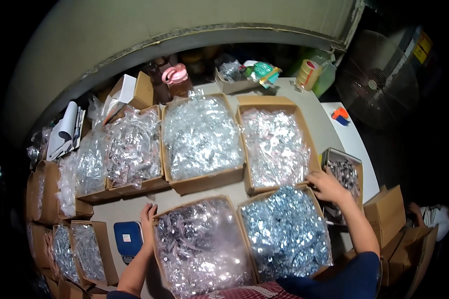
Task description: The person organizes boxes of metal components on a table, moving containers aside to reach specific parts and placing them onto a scale.
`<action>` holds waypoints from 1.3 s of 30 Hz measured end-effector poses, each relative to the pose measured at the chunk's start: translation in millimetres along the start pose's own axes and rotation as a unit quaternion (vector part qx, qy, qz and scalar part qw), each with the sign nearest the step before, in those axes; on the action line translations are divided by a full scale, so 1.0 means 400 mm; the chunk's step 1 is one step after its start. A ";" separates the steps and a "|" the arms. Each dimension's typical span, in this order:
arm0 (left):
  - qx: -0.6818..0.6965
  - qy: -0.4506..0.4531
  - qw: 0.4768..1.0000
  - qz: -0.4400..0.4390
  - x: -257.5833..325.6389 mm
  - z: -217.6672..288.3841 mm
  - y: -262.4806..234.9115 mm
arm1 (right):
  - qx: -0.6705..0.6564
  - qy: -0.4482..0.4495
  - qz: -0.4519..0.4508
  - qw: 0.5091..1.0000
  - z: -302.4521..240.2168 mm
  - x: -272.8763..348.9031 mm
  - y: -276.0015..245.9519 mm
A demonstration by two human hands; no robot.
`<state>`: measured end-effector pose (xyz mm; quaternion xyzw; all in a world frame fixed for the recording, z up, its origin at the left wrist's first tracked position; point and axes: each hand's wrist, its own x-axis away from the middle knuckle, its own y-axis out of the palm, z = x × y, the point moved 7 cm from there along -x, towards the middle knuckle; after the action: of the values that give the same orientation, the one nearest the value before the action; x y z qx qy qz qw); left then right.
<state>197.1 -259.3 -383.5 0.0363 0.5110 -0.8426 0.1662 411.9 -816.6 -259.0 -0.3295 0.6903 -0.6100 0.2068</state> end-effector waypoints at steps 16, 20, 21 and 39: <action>0.063 -0.015 0.998 -0.005 -0.102 -0.005 -0.043 | 0.244 -0.075 0.009 0.967 0.057 -0.259 -0.084; 0.046 0.120 0.988 0.089 -0.275 0.271 -0.201 | 0.162 -0.131 0.058 0.976 -0.023 -0.265 0.020; 0.039 0.181 0.974 0.134 -0.308 0.347 -0.234 | 0.174 -0.144 0.065 0.972 -0.042 -0.275 0.024; -0.186 0.201 0.949 -0.158 -0.523 0.542 0.117 | -0.023 -0.201 0.238 0.950 -0.070 -0.419 -0.001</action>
<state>432.6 -417.5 -272.1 0.0919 0.6806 -0.7234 -0.0713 509.7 -678.4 -273.6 -0.2759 0.7067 -0.4483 0.4727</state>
